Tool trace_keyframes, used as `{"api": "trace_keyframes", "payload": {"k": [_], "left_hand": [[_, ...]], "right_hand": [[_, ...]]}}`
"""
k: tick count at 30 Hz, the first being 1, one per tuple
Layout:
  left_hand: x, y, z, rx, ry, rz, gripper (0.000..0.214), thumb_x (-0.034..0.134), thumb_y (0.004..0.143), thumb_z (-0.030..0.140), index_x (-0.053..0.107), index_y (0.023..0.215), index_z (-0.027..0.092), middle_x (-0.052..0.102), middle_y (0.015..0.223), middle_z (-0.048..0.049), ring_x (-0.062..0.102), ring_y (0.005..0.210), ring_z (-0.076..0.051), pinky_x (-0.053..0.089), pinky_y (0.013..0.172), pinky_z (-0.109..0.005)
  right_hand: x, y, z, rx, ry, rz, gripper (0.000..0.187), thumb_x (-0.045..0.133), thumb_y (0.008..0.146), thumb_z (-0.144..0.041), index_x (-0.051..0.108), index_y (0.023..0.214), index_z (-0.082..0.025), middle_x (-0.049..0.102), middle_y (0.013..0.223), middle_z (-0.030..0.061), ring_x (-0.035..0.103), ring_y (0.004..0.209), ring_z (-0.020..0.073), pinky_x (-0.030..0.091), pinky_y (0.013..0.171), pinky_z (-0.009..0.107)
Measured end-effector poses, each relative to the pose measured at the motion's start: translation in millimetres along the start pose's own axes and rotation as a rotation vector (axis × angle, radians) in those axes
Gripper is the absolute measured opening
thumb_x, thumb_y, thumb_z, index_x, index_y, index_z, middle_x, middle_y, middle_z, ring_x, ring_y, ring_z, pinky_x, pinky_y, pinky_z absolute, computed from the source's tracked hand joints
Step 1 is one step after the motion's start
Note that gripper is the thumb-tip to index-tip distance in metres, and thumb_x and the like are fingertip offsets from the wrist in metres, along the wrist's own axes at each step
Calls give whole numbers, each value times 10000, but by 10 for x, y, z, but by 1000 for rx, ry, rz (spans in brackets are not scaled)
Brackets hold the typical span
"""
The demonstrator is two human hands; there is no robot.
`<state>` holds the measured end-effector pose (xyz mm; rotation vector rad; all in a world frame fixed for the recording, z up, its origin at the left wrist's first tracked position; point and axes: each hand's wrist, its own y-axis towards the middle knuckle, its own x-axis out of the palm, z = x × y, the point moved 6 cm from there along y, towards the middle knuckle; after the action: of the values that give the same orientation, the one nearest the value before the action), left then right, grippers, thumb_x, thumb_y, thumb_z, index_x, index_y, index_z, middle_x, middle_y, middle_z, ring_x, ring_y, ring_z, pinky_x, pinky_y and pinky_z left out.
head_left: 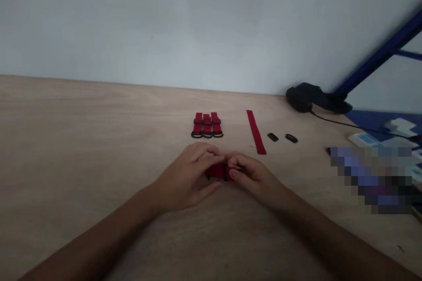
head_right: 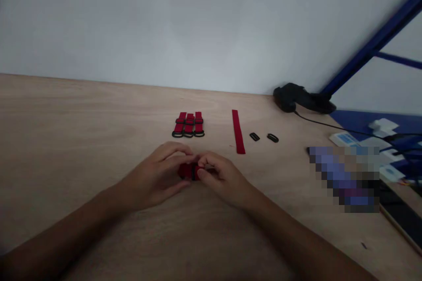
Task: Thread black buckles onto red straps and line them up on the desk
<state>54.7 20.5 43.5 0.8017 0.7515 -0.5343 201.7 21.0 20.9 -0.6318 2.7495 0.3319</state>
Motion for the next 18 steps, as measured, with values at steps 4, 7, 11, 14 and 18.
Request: {"api": "trace_keyframes", "payload": {"k": [4, 7, 11, 14, 18], "left_hand": [[59, -2, -33, 23, -98, -50, 291, 589, 880, 233, 581, 1168, 187, 590, 1159, -100, 555, 1084, -212, 483, 932, -363], [64, 12, -39, -13, -148, -44, 277, 598, 877, 234, 580, 1148, 177, 605, 1100, -81, 575, 1015, -186, 498, 894, -322], [86, 16, -28, -27, -147, -61, 304, 608, 862, 223, 578, 1160, 166, 580, 1074, -85, 559, 995, -185, 500, 881, -316], [99, 14, -20, -1, -91, -33, 302, 587, 873, 202, 580, 1170, 149, 554, 1073, -101, 536, 1011, -197, 499, 882, -331], [147, 14, -31, 12, 4, -15, 276, 557, 891, 180, 585, 1157, 110, 554, 1073, -121, 527, 1018, -211, 506, 883, -349]], "right_hand": [[41, -6, 4, 5, 1, -32, 142, 505, 894, -250, 495, 763, -196, 590, 932, 50, 562, 866, 177, 446, 763, 297], [15, -2, 16, 29, -44, 41, 103, 540, 862, -241, 528, 773, -191, 578, 907, 48, 563, 816, 170, 449, 711, 284], [-31, -13, 29, 96, -159, 133, 82, 584, 817, -227, 565, 749, -185, 554, 768, 14, 519, 664, 141, 409, 591, 255], [-37, -24, 30, 111, -191, 154, 105, 584, 819, -223, 588, 722, -182, 569, 737, 8, 521, 658, 135, 399, 583, 245], [-19, -36, 116, 190, -77, 141, 131, 576, 837, -247, 597, 730, -175, 586, 684, -7, 522, 625, 123, 402, 575, 234]]}}
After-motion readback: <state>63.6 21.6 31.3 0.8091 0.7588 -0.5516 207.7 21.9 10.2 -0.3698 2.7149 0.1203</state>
